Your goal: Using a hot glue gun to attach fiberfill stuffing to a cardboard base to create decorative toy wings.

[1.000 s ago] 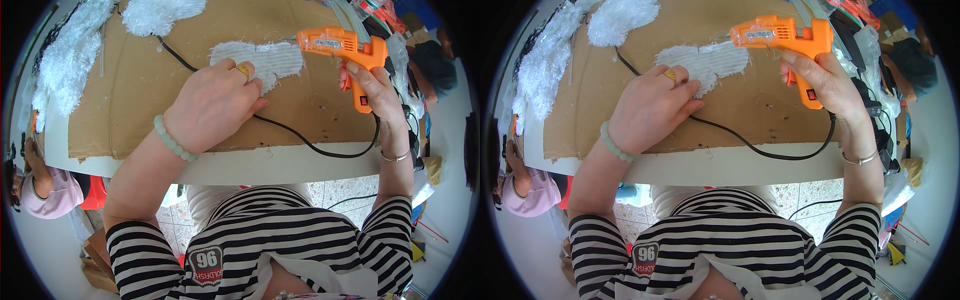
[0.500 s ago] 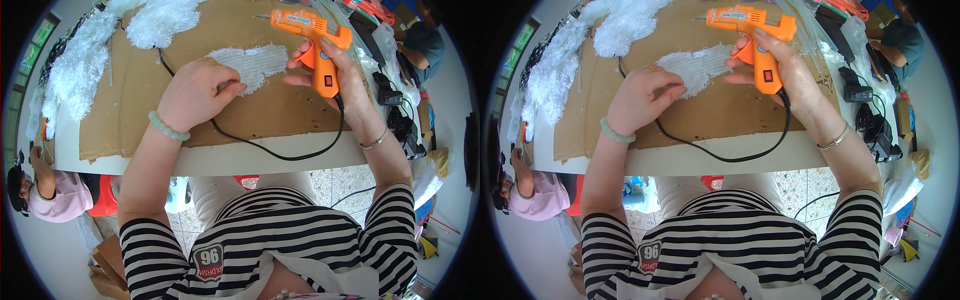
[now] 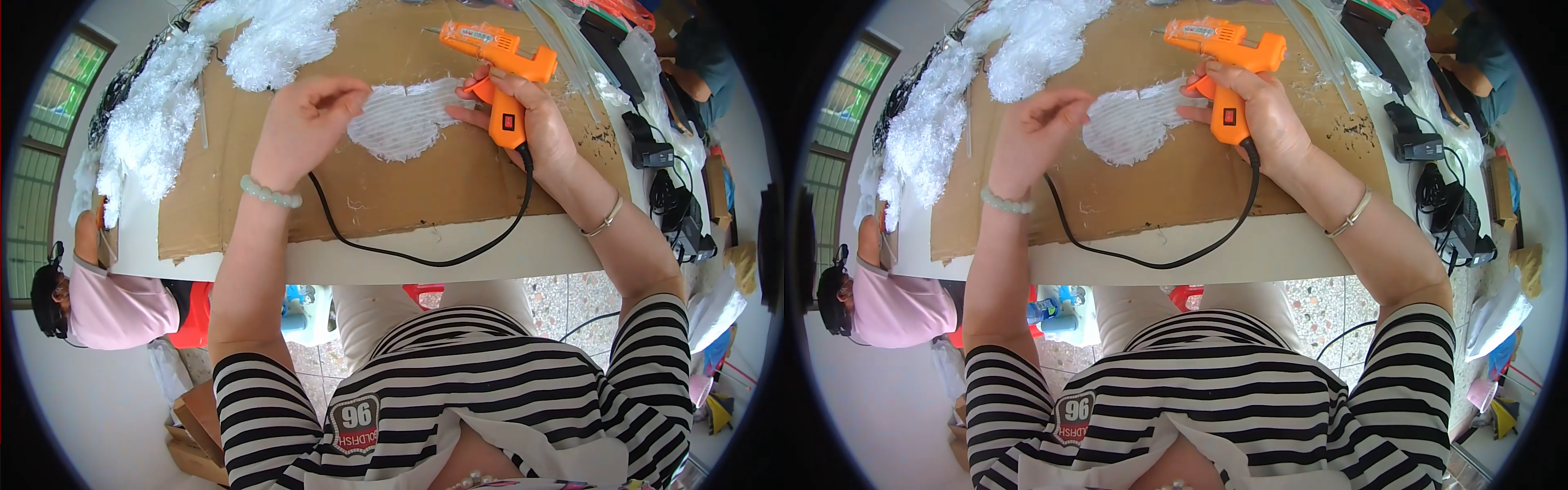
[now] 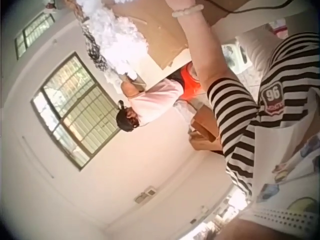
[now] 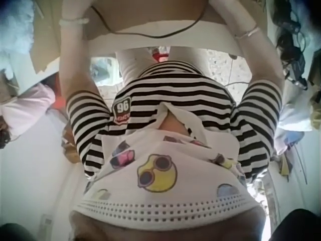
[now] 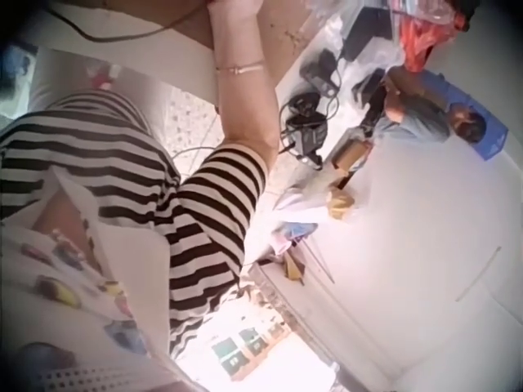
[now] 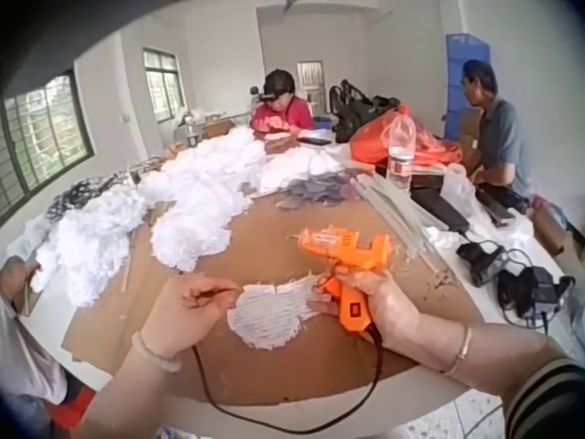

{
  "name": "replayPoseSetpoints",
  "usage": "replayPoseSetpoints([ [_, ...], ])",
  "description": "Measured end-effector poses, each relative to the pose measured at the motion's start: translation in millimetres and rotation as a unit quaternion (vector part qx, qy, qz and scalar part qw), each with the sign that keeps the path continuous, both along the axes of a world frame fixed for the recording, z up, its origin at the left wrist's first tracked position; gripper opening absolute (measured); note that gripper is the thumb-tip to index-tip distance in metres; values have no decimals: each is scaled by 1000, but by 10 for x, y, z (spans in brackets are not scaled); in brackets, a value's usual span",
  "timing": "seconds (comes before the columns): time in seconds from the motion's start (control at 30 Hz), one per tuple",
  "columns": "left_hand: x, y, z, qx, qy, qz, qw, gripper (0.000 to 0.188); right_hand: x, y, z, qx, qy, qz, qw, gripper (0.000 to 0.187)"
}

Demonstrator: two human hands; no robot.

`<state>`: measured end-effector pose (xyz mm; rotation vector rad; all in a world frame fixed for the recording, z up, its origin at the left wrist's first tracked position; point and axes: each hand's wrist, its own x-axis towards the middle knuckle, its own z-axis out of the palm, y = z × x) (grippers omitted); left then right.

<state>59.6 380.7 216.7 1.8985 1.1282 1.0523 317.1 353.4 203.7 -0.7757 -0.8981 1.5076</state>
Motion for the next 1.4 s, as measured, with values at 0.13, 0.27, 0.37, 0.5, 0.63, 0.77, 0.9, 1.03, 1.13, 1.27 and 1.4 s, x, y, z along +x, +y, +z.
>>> replayPoseSetpoints([
  [0.13, 31, 224, 164, 32, 114, 62, 991, 20, 59, 11, 0, -2, -5, 12, 1000, 23],
  [0.27, 101, 431, 56, 65, 225, 21, 972, 26, 72, -4, 24, 11, -23, 13, 1000, 23],
  [0.37, 225, 456, 59, 22, 267, 12, 963, 27, 79, -8, 62, -1, -27, 11, 1000, 23],
  [0.5, 349, 396, 99, -16, 261, -21, 965, 24, 139, 7, 28, -3, -15, 21, 1000, 22],
  [0.63, 363, 235, 57, 128, 268, -61, 953, 23, 191, 29, 23, -6, -17, 24, 1000, 22],
  [0.77, 377, 62, 10, 311, 322, -64, 892, 19, 211, 37, 21, -9, -26, 17, 999, 23],
  [0.9, 317, -8, 21, 297, 279, -24, 913, 19, 163, 18, 17, -6, -24, 18, 1000, 23],
  [1.03, 332, 24, 35, 188, 222, 37, 956, 19, 116, -8, 21, -5, -23, 12, 1000, 23],
  [1.13, 370, 60, -36, 316, 247, 9, 916, 20, 70, -29, 25, -8, -15, 4, 1000, 22],
  [1.27, 375, -11, -86, 332, 306, -18, 892, 21, 56, -24, 24, -12, -10, 1, 1000, 22],
  [1.4, 377, 23, 69, 294, 239, 0, 926, 21, 72, -2, 11, -3, -12, 10, 1000, 22],
])
